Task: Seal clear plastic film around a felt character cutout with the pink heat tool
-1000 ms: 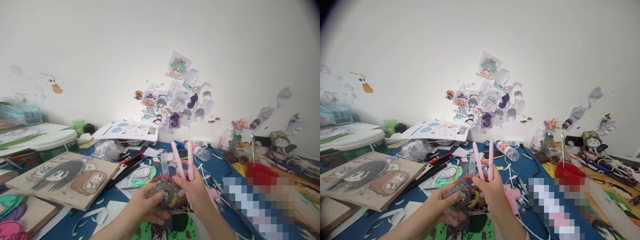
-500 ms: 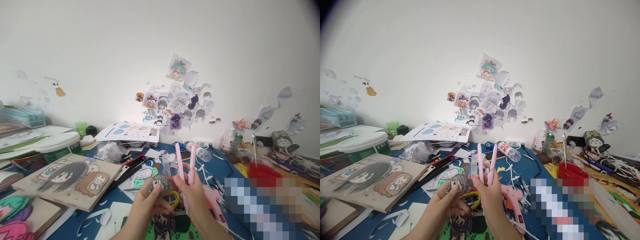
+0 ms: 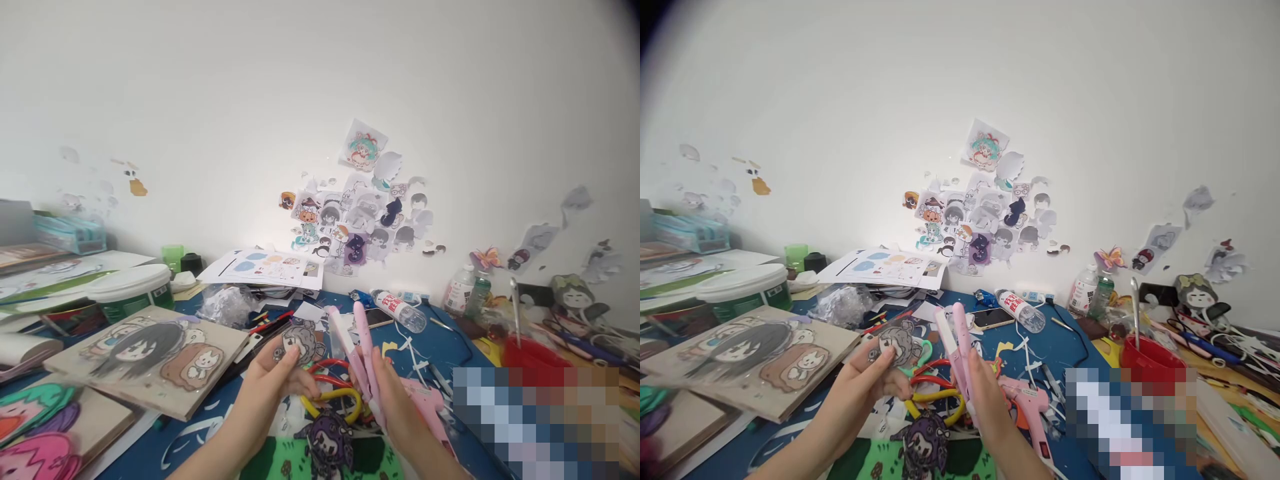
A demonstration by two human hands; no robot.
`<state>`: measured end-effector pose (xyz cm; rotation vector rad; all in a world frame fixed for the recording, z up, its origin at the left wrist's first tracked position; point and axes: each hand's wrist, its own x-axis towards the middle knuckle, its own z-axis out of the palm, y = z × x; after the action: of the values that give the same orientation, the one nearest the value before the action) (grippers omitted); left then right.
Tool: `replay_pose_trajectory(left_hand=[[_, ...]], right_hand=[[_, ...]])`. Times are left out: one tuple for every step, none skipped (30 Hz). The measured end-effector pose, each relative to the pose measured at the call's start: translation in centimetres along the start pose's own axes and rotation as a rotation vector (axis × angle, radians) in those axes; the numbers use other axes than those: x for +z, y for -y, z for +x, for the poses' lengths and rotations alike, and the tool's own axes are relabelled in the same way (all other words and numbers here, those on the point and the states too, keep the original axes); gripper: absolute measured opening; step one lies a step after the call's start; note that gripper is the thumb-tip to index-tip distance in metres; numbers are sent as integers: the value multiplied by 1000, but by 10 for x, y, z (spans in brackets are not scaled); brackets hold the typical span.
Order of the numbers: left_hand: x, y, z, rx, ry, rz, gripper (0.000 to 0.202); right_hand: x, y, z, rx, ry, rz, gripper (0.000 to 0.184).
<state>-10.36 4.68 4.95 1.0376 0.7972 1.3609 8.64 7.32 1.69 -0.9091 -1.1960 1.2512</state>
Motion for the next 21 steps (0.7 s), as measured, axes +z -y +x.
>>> replay_pose_trajectory(left_hand=[[0,0,0,-1,-2,12,29],[0,2,1,-5,-9,25,30],[-1,4,2,-10,-15,38,33],[-1,6,2,-11,-20,53,36],[-1,9,3,-9,-22,68,40],[-1,11,4,-9,-18,84,44],[-1,13,4,-8,-14,98,46],[0,15,4,-5,-14,110,47],[1,16,4,-3,-16,120,46],[3,17,4,-5,-18,128,45],[4,18,3,-9,-17,134,44],[5,18,2,-12,-14,139,43],[7,19,1,-15,-8,140,42],[8,19,1,-20,0,140,42],[8,19,0,-26,6,140,41],[9,19,0,-30,9,141,40],[9,19,-1,-33,8,139,40],[9,20,0,-37,6,136,39],[9,20,0,-40,4,133,39],[9,20,0,-42,3,128,40],[9,21,1,-42,2,121,40]], right_hand=[[2,2,-1,30,20,-5,49],[5,4,-2,53,49,-12,47],[8,7,-3,52,85,-22,46],[9,10,-4,39,123,-38,46],[11,12,-5,22,158,-58,46],[11,15,-6,6,189,-79,45],[12,17,-7,-8,214,-99,45],[11,18,-7,-13,238,-116,44],[11,18,-7,-10,255,-127,43],[11,17,-6,-3,260,-127,41],[12,16,-6,7,257,-118,40],[12,14,-6,15,245,-102,38],[13,13,-5,17,230,-81,37],[13,11,-5,17,217,-59,37],[14,10,-4,14,204,-41,37],[14,9,-4,13,195,-28,38],[14,8,-3,14,187,-23,39],[14,7,-2,17,181,-26,40],[13,7,-1,19,178,-36,40],[12,6,-1,18,176,-48,41],[11,5,0,13,177,-62,42]])
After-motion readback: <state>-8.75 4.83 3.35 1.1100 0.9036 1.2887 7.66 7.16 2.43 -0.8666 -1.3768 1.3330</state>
